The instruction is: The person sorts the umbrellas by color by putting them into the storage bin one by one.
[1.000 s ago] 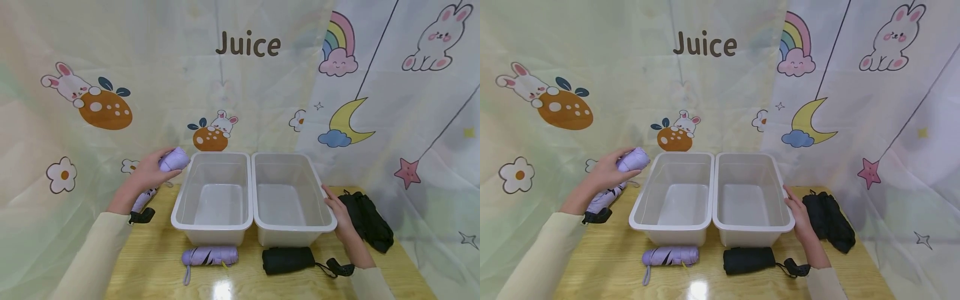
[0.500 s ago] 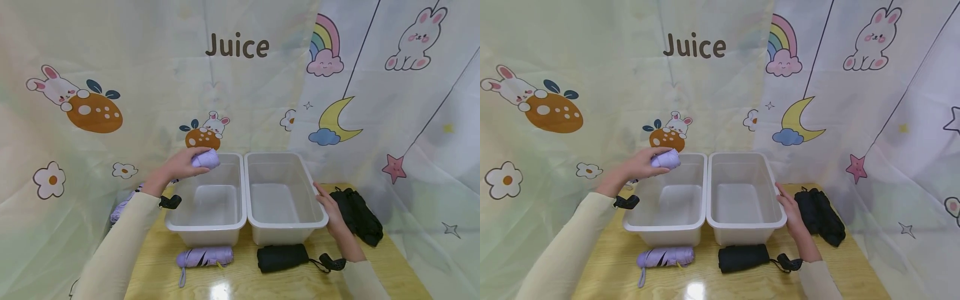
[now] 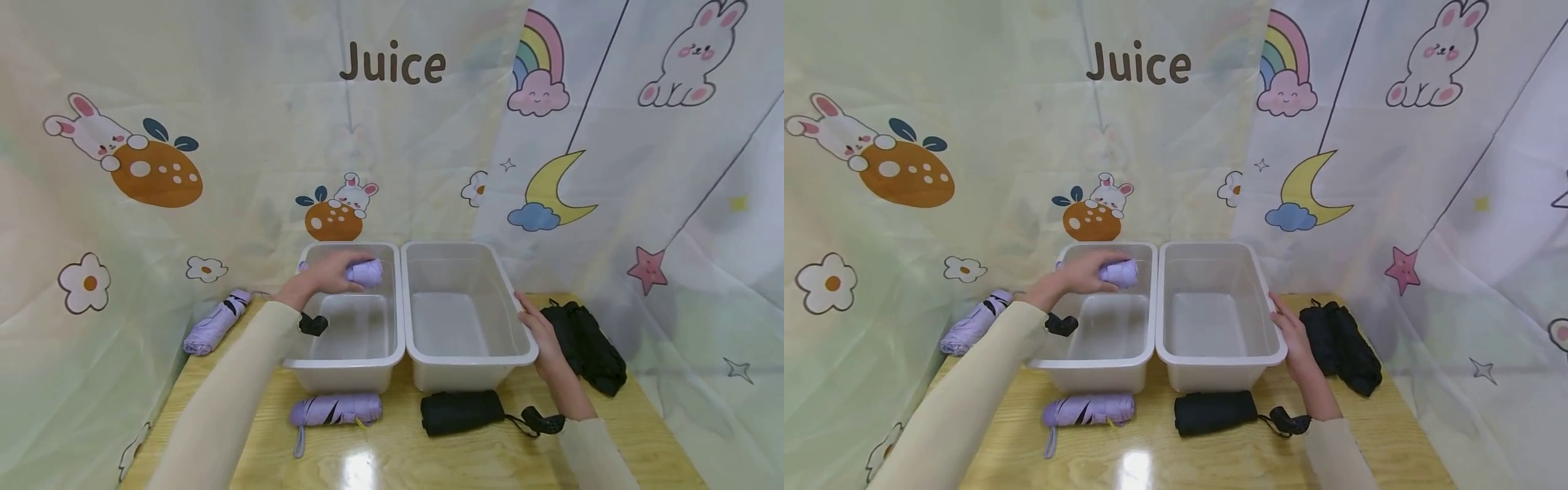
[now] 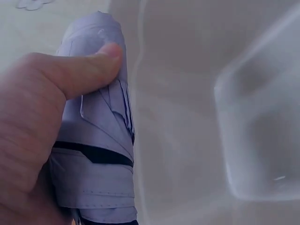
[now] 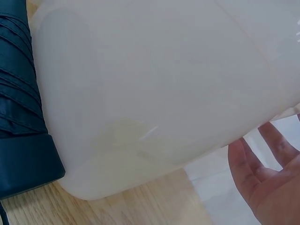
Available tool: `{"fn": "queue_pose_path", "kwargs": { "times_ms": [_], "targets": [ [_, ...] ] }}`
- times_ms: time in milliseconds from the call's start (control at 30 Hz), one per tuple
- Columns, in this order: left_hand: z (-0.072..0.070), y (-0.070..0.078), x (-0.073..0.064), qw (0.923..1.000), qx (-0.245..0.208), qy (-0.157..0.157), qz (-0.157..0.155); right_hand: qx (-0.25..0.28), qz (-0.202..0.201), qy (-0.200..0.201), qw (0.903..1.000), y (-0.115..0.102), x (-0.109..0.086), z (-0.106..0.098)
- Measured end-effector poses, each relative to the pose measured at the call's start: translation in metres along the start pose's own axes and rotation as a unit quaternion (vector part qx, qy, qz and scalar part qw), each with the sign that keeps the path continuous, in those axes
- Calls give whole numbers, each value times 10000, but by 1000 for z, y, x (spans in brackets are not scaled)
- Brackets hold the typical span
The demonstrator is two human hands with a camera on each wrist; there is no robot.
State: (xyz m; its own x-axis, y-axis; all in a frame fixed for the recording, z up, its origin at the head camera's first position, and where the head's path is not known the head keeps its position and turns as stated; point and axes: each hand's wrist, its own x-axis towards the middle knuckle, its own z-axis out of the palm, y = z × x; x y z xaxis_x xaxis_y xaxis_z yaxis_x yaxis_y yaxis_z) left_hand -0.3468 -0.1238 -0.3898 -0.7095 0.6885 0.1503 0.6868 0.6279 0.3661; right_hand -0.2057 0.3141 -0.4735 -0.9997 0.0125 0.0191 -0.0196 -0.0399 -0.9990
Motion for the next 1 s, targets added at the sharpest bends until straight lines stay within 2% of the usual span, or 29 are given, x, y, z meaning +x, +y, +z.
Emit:
{"fn": "queue_pose_path", "kwargs": {
  "times_ms": [133, 267, 367, 467, 533, 733, 867, 1000],
  "targets": [
    [13, -5, 10, 9997, -32, -199, -151, 46, -28, 16, 10000, -1, -2, -5],
    [25, -13, 15, 9973, -426, -323, -504, 40, -112, -2, 9999, 1, -2, -5],
    [35, -22, 17, 9952, -592, -300, -726, 18, -99, -84, 9999, 2, 1, -1],
    [46, -29, 21, 9961, -537, -234, -658, 26, -89, -73, 9999, 3, 2, 0],
    [53, -32, 25, 9974, -479, -243, -483, 15, -83, -3, 10000, 3, 2, -1],
    [70, -41, 32, 9983, -252, -448, -275, 30, -171, -42, 9998, 5, 1, -1],
    [75, -46, 37, 9980, -207, -534, -279, 40, -253, -105, 9996, 5, -1, -1],
    [79, -50, 36, 9971, -116, -601, -455, -94, -265, -138, 9995, 6, 0, 0]
  ]
}}
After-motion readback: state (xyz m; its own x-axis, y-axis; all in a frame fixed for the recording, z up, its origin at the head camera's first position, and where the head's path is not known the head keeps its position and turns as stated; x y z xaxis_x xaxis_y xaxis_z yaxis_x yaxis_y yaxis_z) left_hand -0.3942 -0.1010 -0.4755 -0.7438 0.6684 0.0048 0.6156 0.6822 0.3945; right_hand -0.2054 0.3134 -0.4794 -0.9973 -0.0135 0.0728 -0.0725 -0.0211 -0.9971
